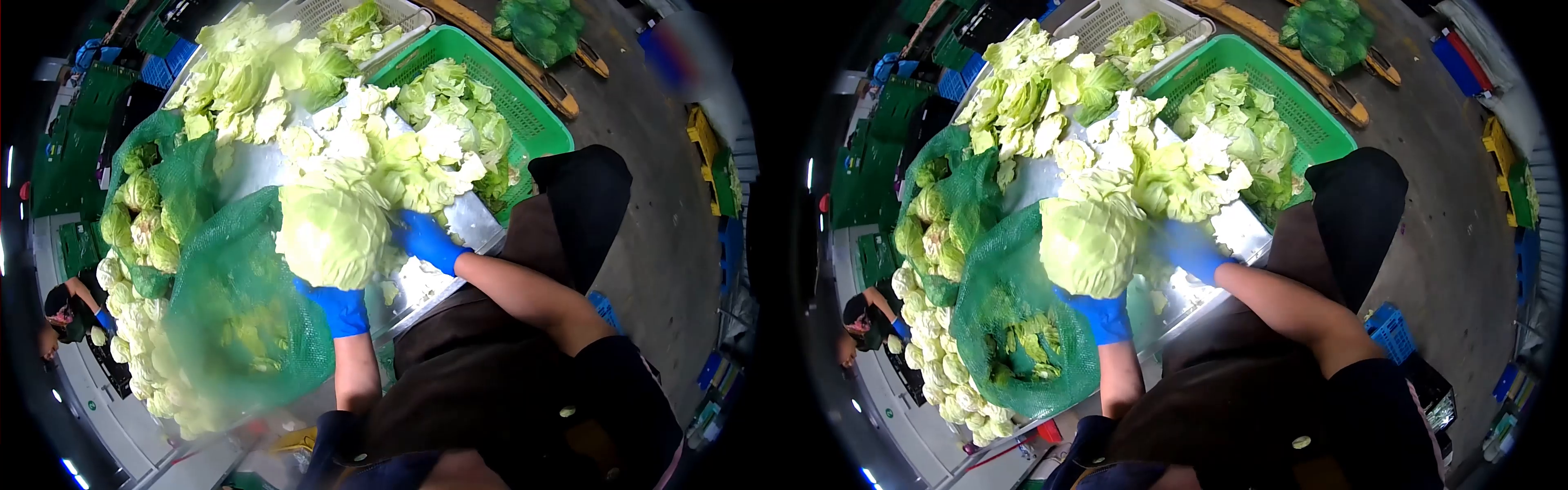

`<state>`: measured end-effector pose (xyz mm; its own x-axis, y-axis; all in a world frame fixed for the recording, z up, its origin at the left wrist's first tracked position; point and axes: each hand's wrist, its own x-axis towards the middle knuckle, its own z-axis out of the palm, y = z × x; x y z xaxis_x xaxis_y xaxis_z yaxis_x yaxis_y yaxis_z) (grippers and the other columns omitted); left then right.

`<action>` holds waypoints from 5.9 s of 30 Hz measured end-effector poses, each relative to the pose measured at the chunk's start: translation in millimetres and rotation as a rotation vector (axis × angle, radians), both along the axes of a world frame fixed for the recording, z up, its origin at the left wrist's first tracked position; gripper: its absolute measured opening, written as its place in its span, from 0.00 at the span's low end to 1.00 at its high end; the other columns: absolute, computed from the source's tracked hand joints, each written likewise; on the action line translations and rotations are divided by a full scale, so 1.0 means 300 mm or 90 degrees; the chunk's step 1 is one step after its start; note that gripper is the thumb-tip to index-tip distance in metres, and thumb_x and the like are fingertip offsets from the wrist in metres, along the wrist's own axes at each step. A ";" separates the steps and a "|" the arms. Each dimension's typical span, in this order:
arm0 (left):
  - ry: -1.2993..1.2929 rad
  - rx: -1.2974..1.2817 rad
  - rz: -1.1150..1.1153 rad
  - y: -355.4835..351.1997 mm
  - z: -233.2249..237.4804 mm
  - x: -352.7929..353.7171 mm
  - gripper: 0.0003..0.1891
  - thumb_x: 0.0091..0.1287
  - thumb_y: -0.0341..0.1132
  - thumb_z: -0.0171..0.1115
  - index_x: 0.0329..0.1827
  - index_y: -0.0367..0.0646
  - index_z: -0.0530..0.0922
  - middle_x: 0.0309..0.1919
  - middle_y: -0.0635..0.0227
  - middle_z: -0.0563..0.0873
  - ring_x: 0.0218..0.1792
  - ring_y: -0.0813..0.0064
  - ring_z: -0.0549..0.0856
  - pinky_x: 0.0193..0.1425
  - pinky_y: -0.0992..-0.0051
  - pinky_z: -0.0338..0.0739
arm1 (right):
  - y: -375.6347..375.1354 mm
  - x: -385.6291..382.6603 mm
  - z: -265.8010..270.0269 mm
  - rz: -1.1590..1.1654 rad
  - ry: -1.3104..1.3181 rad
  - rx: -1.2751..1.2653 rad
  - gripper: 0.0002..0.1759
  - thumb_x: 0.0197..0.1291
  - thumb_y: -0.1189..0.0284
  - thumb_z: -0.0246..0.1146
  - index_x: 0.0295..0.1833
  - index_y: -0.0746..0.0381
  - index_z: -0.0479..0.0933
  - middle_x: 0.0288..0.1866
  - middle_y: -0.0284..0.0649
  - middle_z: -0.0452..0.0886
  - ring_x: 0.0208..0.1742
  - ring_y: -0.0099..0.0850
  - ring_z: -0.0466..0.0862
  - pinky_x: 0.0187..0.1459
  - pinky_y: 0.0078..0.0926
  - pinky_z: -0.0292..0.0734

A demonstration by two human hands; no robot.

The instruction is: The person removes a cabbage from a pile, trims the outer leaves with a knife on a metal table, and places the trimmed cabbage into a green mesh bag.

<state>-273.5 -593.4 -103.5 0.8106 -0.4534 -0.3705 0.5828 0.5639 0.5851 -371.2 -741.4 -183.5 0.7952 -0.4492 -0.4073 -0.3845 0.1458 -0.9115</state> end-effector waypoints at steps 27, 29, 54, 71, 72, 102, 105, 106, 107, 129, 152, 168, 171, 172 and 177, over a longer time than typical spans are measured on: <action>-0.037 0.060 -0.174 -0.030 0.002 -0.023 0.50 0.48 0.41 0.72 0.76 0.39 0.59 0.72 0.58 0.68 0.72 0.58 0.69 0.75 0.58 0.64 | -0.241 0.047 0.431 -0.062 -0.281 -0.049 0.16 0.52 0.74 0.74 0.47 0.63 0.81 0.44 0.40 0.85 0.45 0.26 0.85 0.48 0.24 0.79; 0.008 0.093 -0.156 -0.025 0.013 -0.038 0.52 0.44 0.39 0.73 0.76 0.38 0.58 0.72 0.57 0.68 0.72 0.57 0.69 0.75 0.59 0.64 | -0.247 0.026 0.424 -0.058 -0.295 -0.117 0.17 0.54 0.76 0.74 0.49 0.64 0.80 0.45 0.38 0.85 0.46 0.24 0.83 0.49 0.24 0.79; -0.336 0.269 -0.263 -0.004 0.039 0.043 0.62 0.33 0.46 0.85 0.75 0.36 0.60 0.69 0.62 0.70 0.69 0.64 0.70 0.74 0.64 0.64 | -0.271 -0.008 0.449 0.108 -0.362 -0.219 0.35 0.55 0.69 0.73 0.69 0.61 0.71 0.63 0.46 0.77 0.58 0.33 0.81 0.58 0.29 0.75; -0.323 0.263 -0.236 0.020 -0.011 0.037 0.40 0.63 0.50 0.65 0.72 0.33 0.64 0.66 0.58 0.75 0.64 0.65 0.77 0.69 0.64 0.72 | -0.369 -0.017 0.448 -0.084 -0.304 -0.302 0.21 0.58 0.74 0.70 0.58 0.58 0.79 0.52 0.37 0.82 0.48 0.27 0.83 0.51 0.25 0.79; -0.304 0.253 -0.267 0.008 0.006 0.043 0.46 0.53 0.48 0.70 0.73 0.34 0.63 0.67 0.59 0.74 0.65 0.64 0.75 0.70 0.63 0.70 | -0.325 -0.001 0.451 -0.022 -0.310 -0.343 0.23 0.58 0.72 0.70 0.60 0.55 0.78 0.53 0.38 0.81 0.48 0.28 0.84 0.51 0.25 0.80; 0.094 -0.026 -0.044 -0.065 0.021 0.019 0.41 0.69 0.69 0.38 0.78 0.51 0.58 0.76 0.55 0.61 0.72 0.45 0.64 0.73 0.43 0.62 | -0.233 0.014 0.358 0.102 -0.093 0.186 0.27 0.60 0.66 0.71 0.64 0.60 0.76 0.29 0.23 0.75 0.21 0.11 0.65 0.23 0.11 0.62; 0.104 -0.040 -0.042 -0.030 -0.015 0.030 0.39 0.70 0.65 0.41 0.77 0.48 0.60 0.74 0.54 0.64 0.71 0.47 0.67 0.73 0.45 0.62 | -0.267 -0.009 0.414 0.049 -0.084 0.232 0.14 0.59 0.69 0.71 0.49 0.62 0.80 0.28 0.25 0.77 0.23 0.12 0.70 0.24 0.13 0.65; 0.107 -0.049 -0.043 -0.020 -0.033 0.033 0.38 0.70 0.63 0.42 0.76 0.47 0.61 0.73 0.54 0.66 0.70 0.48 0.68 0.73 0.45 0.62 | -0.288 -0.024 0.439 0.042 -0.083 0.246 0.12 0.60 0.68 0.71 0.45 0.62 0.81 0.29 0.26 0.79 0.24 0.12 0.73 0.25 0.14 0.67; 0.093 0.033 -0.030 -0.015 -0.046 0.034 0.36 0.70 0.60 0.44 0.75 0.46 0.62 0.72 0.54 0.67 0.69 0.49 0.69 0.73 0.46 0.63 | -0.301 -0.033 0.451 0.012 -0.113 0.297 0.09 0.60 0.69 0.70 0.42 0.60 0.81 0.24 0.26 0.75 0.17 0.11 0.66 0.18 0.13 0.57; 0.070 -0.062 -0.024 -0.101 -0.004 0.029 0.40 0.66 0.57 0.56 0.77 0.45 0.59 0.75 0.58 0.63 0.74 0.54 0.65 0.76 0.49 0.59 | -0.112 -0.005 0.313 -0.098 -0.227 -0.004 0.15 0.57 0.69 0.72 0.46 0.61 0.79 0.31 0.28 0.78 0.28 0.15 0.73 0.30 0.16 0.69; 0.148 -0.077 -0.025 -0.151 0.024 -0.005 0.39 0.67 0.62 0.48 0.77 0.49 0.59 0.75 0.58 0.63 0.73 0.50 0.64 0.74 0.41 0.57 | -0.139 0.014 0.452 -0.015 -0.251 -0.121 0.41 0.54 0.73 0.75 0.72 0.62 0.66 0.64 0.45 0.77 0.62 0.28 0.77 0.61 0.27 0.74; -0.975 0.958 -0.171 -0.116 0.060 -0.035 0.27 0.70 0.42 0.57 0.69 0.42 0.68 0.62 0.62 0.77 0.63 0.65 0.75 0.74 0.65 0.59 | -0.181 0.011 0.555 0.026 -0.154 0.356 0.14 0.58 0.74 0.70 0.50 0.64 0.81 0.34 0.30 0.82 0.36 0.17 0.79 0.41 0.18 0.76; -0.871 0.892 -0.182 -0.081 -0.038 -0.032 0.26 0.71 0.42 0.56 0.70 0.43 0.68 0.64 0.62 0.75 0.66 0.65 0.72 0.77 0.64 0.55 | -0.231 -0.037 0.635 0.069 -0.139 0.406 0.10 0.58 0.76 0.69 0.46 0.65 0.82 0.33 0.31 0.82 0.33 0.18 0.79 0.38 0.18 0.75; -0.805 0.842 -0.198 -0.077 -0.056 -0.029 0.25 0.71 0.43 0.55 0.69 0.43 0.68 0.64 0.63 0.75 0.67 0.65 0.71 0.77 0.64 0.55 | -0.244 -0.058 0.638 0.069 -0.157 0.430 0.11 0.58 0.76 0.68 0.47 0.65 0.82 0.32 0.31 0.82 0.32 0.18 0.78 0.37 0.17 0.74; -1.229 1.256 -0.382 -0.100 0.094 0.001 0.25 0.75 0.41 0.47 0.73 0.45 0.63 0.62 0.59 0.75 0.66 0.63 0.71 0.74 0.68 0.60 | -0.334 -0.103 0.519 -0.014 -0.211 0.250 0.20 0.60 0.72 0.67 0.56 0.68 0.77 0.37 0.35 0.81 0.36 0.20 0.80 0.39 0.19 0.76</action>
<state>-273.3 -623.5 -75.4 0.5792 -0.8146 0.0300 -0.7807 -0.5649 -0.2672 -402.2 -841.6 -27.8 0.9021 -0.3312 -0.2766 -0.0769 0.5072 -0.8584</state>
